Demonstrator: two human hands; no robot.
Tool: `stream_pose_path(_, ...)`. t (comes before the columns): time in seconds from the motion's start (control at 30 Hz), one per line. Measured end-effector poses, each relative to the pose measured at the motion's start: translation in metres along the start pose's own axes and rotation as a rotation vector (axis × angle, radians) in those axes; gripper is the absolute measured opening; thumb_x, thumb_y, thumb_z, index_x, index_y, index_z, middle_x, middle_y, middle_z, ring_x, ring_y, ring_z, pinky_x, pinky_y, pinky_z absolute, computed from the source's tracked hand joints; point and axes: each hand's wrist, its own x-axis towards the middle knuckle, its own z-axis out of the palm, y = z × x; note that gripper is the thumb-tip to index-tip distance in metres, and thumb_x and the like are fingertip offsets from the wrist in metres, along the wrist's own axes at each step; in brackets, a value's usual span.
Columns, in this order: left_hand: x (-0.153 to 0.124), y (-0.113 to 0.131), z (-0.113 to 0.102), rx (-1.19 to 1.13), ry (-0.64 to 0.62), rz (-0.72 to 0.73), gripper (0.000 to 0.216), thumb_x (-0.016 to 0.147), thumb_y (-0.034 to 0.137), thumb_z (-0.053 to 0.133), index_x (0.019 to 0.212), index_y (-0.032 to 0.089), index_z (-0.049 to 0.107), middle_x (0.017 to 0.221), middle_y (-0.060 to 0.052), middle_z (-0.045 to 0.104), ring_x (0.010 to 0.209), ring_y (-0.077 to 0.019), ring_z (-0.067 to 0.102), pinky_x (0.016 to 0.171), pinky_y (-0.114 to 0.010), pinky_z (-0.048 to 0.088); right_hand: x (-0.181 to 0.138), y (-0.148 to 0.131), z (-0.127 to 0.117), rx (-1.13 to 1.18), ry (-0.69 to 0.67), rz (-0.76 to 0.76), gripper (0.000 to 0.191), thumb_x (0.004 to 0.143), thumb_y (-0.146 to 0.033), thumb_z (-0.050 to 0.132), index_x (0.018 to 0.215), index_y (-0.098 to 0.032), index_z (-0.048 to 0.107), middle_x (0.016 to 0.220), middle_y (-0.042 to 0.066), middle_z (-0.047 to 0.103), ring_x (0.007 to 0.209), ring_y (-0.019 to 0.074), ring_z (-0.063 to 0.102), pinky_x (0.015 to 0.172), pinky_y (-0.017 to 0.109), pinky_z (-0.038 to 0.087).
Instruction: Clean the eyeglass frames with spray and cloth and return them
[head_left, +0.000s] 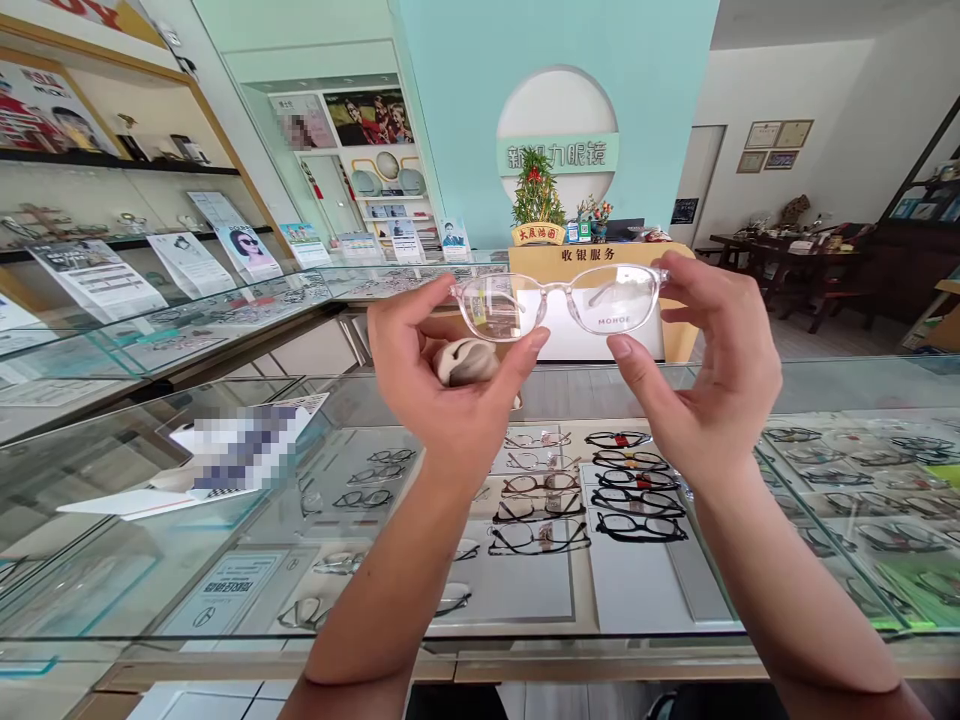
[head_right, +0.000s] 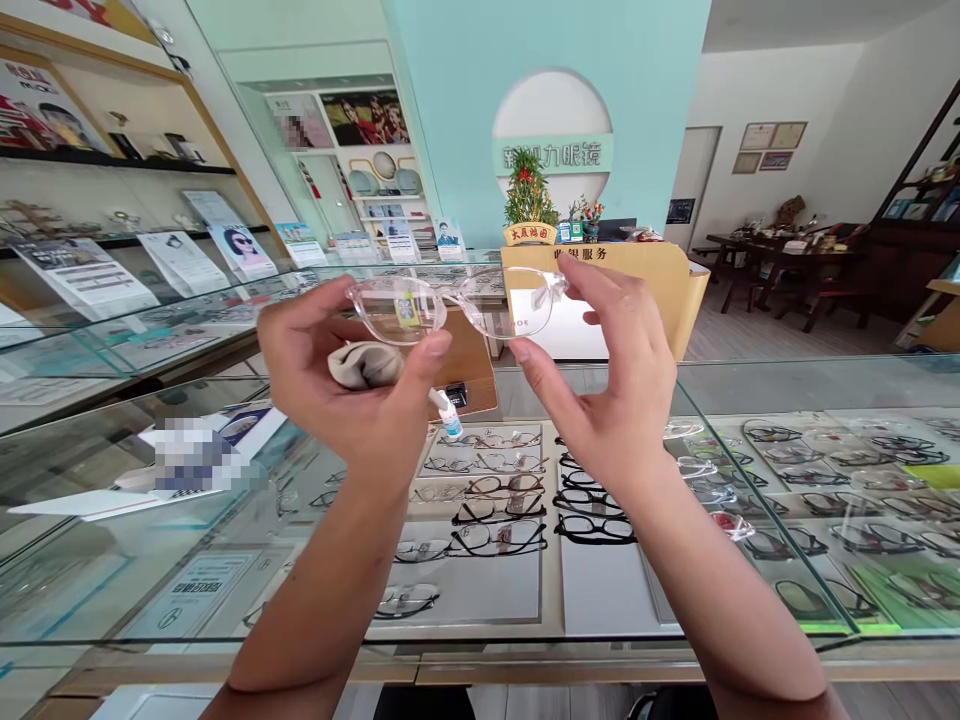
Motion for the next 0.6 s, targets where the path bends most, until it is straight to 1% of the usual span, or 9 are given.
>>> stream_pose_path(0.1,0.0,-0.0008,-0.0007,0.028,-0.025,0.012,0.059,0.089,0.069,0.086,0.137,0.039,0.068,0.13,-0.003,0.075,0.088,-0.0225,0.076,0.065,-0.052,0.062,0.0007,-0.0006,-0.0003,-0.012,-0.008,0.026,0.054,0.105,-0.036,0.071,0.157,-0.04,0.057,0.148,0.012,0.07,0.13,0.0369,0.071,0.098,0.061,0.068)
stream_pose_path(0.2,-0.0006,-0.0017,-0.0008,0.048,-0.044,0.03,0.057,0.091,0.065,0.085,0.139,0.04,0.067,0.129,-0.003,0.075,0.087,-0.0221,0.074,0.065,-0.05,0.062,0.0011,0.0003,-0.0003,-0.006,0.017,0.027,0.052,0.106,-0.035,0.07,0.157,-0.04,0.059,0.147,0.011,0.072,0.129,0.0357,0.072,0.097,0.06,0.068)
stream_pose_path(0.3,-0.002,-0.003,0.0,0.028,-0.044,0.048,0.055,0.091,0.059,0.089,0.139,0.04,0.068,0.125,-0.003,0.073,0.093,-0.0237,0.072,0.067,-0.05,0.062,0.0007,0.0012,-0.0003,0.001,0.033,0.026,0.053,0.106,-0.032,0.071,0.157,-0.04,0.061,0.146,0.011,0.073,0.131,0.0354,0.071,0.098,0.06,0.069)
stream_pose_path(0.43,-0.0047,-0.0057,0.0014,-0.025,-0.066,0.034,0.056,0.092,0.055,0.088,0.142,0.042,0.066,0.13,-0.004,0.07,0.104,-0.0268,0.072,0.072,-0.05,0.062,-0.0005,0.0005,-0.0003,0.006,0.033,0.05,0.053,0.105,-0.031,0.071,0.157,-0.041,0.062,0.148,0.009,0.074,0.133,0.0353,0.07,0.099,0.061,0.069)
stream_pose_path(0.53,-0.0058,-0.0075,0.0025,-0.042,-0.07,0.029,0.058,0.091,0.055,0.089,0.143,0.042,0.066,0.131,-0.004,0.07,0.106,-0.027,0.071,0.075,-0.049,0.062,-0.0015,0.0001,0.0001,0.032,0.03,0.064,0.053,0.105,-0.03,0.071,0.157,-0.041,0.063,0.146,0.009,0.074,0.132,0.035,0.07,0.1,0.06,0.068)
stream_pose_path(0.6,-0.0057,-0.0077,0.0028,-0.029,-0.053,0.054,0.06,0.091,0.054,0.09,0.144,0.042,0.066,0.13,-0.004,0.07,0.106,-0.0269,0.071,0.075,-0.049,0.061,-0.002,0.0004,0.0003,0.05,0.015,0.073,0.053,0.106,-0.031,0.071,0.156,-0.041,0.063,0.145,0.01,0.074,0.131,0.0351,0.071,0.101,0.06,0.067)
